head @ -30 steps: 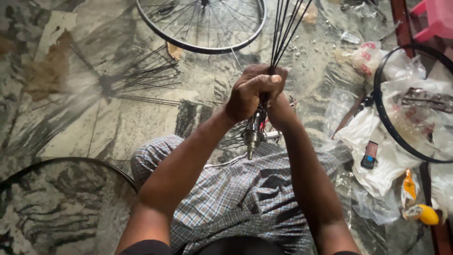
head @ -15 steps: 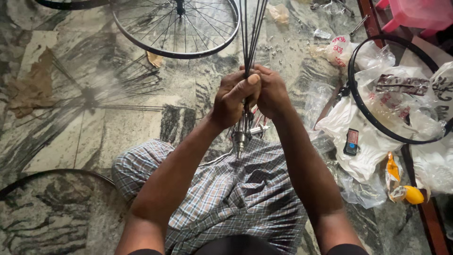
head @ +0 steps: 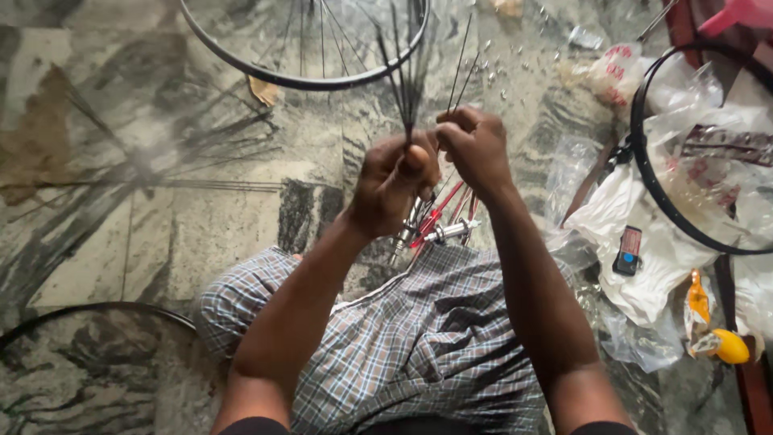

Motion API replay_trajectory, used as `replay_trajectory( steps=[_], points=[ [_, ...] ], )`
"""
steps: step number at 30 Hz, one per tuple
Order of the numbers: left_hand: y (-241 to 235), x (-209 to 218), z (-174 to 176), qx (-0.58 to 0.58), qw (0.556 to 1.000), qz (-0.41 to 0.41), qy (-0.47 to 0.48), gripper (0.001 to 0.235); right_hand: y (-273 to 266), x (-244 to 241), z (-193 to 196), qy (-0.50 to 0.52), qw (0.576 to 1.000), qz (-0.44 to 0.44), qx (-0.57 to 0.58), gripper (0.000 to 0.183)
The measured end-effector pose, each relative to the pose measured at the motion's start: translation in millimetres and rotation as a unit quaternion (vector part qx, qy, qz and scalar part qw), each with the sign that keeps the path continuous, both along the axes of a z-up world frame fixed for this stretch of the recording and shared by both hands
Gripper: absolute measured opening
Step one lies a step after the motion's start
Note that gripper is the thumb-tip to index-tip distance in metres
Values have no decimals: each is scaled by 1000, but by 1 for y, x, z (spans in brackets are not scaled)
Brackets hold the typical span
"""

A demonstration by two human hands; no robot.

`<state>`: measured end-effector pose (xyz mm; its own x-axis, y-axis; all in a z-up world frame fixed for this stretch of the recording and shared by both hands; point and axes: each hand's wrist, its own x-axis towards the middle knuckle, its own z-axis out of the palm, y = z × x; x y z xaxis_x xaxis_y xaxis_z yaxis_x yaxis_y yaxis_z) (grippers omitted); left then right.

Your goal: The person is assembling a bicycle wheel by inserting spokes into the hub and organizing them. They are sitting on the floor surrounded by tools and bicycle parts.

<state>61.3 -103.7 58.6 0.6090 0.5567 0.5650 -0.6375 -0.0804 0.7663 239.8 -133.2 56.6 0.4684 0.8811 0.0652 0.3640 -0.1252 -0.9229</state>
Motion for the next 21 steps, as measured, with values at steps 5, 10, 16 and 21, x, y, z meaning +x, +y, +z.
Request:
replay_trajectory(
  steps=[5,10,16,21],
  points=[
    [20,-8,5,16,999,34,35,58,7,-1,8,-282,957,-58,17,19],
    [26,-11,9,51,994,82,46,57,10,-30,21,44,984,6,174,15],
    [32,-12,2,83,983,164,3,55,7,-42,27,-202,941,119,244,23],
    [37,-23,0,88,972,217,-26,54,-30,-49,0,-86,969,36,228,20]
  ],
)
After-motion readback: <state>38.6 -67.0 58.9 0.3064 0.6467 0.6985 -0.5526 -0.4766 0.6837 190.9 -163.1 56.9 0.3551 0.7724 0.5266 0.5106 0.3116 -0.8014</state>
